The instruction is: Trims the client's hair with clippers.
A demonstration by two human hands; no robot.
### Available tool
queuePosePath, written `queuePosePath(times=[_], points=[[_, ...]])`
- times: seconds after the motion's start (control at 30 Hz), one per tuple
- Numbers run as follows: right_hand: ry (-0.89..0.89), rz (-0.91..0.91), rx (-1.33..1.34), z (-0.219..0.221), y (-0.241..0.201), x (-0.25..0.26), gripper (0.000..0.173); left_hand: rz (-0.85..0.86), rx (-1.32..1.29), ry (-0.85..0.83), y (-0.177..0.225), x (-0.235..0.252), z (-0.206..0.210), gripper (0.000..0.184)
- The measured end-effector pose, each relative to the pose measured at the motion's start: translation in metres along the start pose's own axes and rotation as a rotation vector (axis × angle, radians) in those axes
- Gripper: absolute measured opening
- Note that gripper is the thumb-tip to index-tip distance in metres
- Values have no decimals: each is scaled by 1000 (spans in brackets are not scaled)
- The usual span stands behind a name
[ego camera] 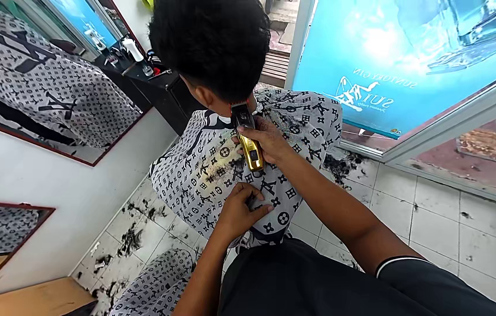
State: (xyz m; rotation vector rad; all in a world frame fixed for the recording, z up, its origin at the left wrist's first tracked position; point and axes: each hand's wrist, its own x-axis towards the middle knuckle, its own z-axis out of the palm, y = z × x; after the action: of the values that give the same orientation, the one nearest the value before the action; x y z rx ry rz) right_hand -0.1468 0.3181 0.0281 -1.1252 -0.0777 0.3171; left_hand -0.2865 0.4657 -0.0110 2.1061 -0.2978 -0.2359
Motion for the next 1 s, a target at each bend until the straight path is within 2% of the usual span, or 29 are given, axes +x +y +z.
queuePosePath(times=[0.07, 0.1, 0.17, 0.23, 0.3, 0.37, 0.4, 0.47, 0.5, 0.53, 0.6, 0.67, 0.73, 0.8, 0.93, 1.0], points=[[-3, -157, -51, 5, 8, 3, 55, 20, -18, -4, -1, -1, -1, 34], [-5, -167, -54, 8, 10, 2, 57, 37, -39, -10, -2, -2, -3, 32], [10, -41, 5, 16, 8, 0, 48, 83, -112, -12, -2, -3, -11, 26], [23, 30, 38, 19, 7, 0, 41, 95, -213, 25, 3, -6, -28, 35], [15, -133, -7, 19, 13, 4, 52, 117, -232, 104, 9, -8, -54, 47], [0, -253, -56, 19, 16, 7, 64, 198, -167, 264, 13, -8, -86, 63], [2, -228, -45, 21, 15, 6, 63, 235, -150, 397, 15, -5, -102, 66], [29, -71, 26, 26, 11, 4, 50, 311, -218, 630, 25, 8, -135, 58], [47, -10, 51, 28, 9, 3, 44, 340, -304, 690, 34, 17, -149, 51], [51, -10, 52, 30, 10, 3, 42, 361, -409, 695, 42, 26, -162, 44], [14, -145, 32, 32, 14, 6, 52, 397, -595, 574, 52, 44, -185, 27], [-12, -233, 21, 35, 17, 8, 63, 387, -679, 482, 56, 70, -199, 24], [20, -134, 69, 42, 15, 5, 56, 355, -730, 463, 61, 95, -205, 27], [60, -42, 98, 47, 14, 5, 46, 341, -740, 456, 66, 113, -207, 27], [25, -247, 56, 52, 19, 11, 62, 340, -653, 459, 68, 133, -211, 23], [36, -204, 110, 57, 19, 8, 58, 346, -604, 458, 66, 137, -212, 21]])
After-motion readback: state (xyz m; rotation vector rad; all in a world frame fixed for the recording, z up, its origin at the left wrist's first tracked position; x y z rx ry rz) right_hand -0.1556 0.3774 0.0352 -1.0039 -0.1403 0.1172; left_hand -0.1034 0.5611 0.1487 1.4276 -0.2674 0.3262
